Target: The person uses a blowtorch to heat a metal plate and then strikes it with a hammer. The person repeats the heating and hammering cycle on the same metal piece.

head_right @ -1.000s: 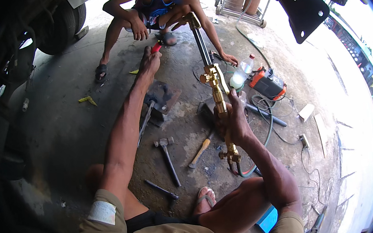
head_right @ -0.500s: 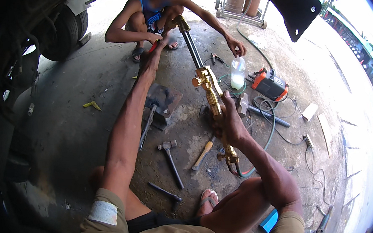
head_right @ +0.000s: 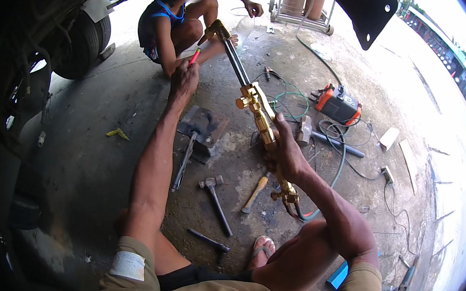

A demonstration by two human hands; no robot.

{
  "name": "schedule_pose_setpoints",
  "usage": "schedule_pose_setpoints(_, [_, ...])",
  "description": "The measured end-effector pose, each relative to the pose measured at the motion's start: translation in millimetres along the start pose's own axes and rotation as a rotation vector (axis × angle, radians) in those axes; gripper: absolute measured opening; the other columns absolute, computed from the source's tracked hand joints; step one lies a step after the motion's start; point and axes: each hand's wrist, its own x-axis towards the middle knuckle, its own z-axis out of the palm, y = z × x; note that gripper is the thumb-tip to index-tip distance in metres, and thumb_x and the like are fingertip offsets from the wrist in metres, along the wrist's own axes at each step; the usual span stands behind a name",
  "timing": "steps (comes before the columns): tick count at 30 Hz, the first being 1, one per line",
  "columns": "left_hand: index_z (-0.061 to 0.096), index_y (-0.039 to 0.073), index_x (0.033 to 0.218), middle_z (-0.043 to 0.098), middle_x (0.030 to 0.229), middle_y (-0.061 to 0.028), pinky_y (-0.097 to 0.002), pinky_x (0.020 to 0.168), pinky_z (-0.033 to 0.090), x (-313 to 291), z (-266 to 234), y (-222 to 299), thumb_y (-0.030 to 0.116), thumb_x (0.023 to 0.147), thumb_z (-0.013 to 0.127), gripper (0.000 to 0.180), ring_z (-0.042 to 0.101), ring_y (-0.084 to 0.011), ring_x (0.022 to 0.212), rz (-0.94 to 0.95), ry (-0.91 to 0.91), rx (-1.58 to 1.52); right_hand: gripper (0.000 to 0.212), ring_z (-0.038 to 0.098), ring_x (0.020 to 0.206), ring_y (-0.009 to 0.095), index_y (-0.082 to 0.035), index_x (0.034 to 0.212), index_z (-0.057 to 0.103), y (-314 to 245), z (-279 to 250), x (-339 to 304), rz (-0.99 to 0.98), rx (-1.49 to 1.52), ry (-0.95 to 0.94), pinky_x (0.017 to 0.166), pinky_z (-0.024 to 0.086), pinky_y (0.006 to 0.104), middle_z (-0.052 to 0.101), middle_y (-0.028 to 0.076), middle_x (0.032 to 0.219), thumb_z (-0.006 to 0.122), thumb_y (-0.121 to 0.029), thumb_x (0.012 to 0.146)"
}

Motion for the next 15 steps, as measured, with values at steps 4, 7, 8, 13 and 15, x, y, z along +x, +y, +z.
schedule_pose_setpoints(4, [0.055,0.008,0.118,0.061,0.099,-0.0140,-0.0343,0.058,0.049,2.9,-7.6,15.2,0.031,0.084,0.055,0.040,0.061,-0.0195,0.084,-0.552,-0.027,-0.661,0.079,0.037,0.051,0.014,-0.013,0.073,0.047,3.0,-2.3,1.1,0.008,-0.026,0.018,0.048,0.030,0.0299,0.039,-0.001,0.061,0.024,-0.088,0.084])
schedule_pose_setpoints(7, [0.053,0.003,0.125,0.059,0.111,-0.0138,-0.0351,0.069,0.047,7.1,-23.3,20.8,0.040,0.080,0.061,0.058,0.058,-0.0217,0.089,-0.700,-0.134,-0.809,0.078,0.037,0.050,0.014,-0.013,0.072,0.045,1.1,-1.1,-0.9,-0.004,-0.068,0.011,0.047,0.030,0.0299,0.039,-0.001,0.061,0.023,-0.087,0.085])
schedule_pose_setpoints(8, [0.054,-0.003,0.123,0.059,0.115,-0.0206,-0.0389,0.082,0.046,9.1,-28.5,22.6,0.047,0.080,0.063,0.066,0.059,-0.0287,0.100,-0.732,-0.164,-0.798,0.078,0.037,0.050,0.014,-0.013,0.072,0.045,0.1,-0.3,-1.0,-0.009,-0.071,0.011,0.047,0.030,0.0298,0.039,-0.001,0.061,0.023,-0.087,0.085])
schedule_pose_setpoints(13, [0.054,-0.014,0.122,0.059,0.117,-0.0286,-0.0449,0.093,0.045,14.4,-44.7,42.4,0.084,0.062,0.062,0.115,0.059,-0.0359,0.112,-0.798,-0.227,-0.676,0.077,0.041,0.053,0.015,-0.011,0.078,0.047,3.9,-6.1,2.5,-0.005,-0.121,0.014,0.052,0.033,0.0311,0.041,0.001,0.062,0.018,-0.081,0.091])
schedule_pose_setpoints(15, [0.054,-0.015,0.122,0.061,0.113,-0.0284,-0.0464,0.091,0.046,19.2,-37.3,31.9,0.087,0.061,0.060,0.119,0.059,-0.0356,0.110,-0.743,-0.199,-0.671,0.077,0.041,0.053,0.015,-0.011,0.079,0.048,4.0,-4.4,5.0,-0.014,-0.092,-0.006,0.052,0.034,0.0311,0.042,0.001,0.063,0.018,-0.080,0.091])
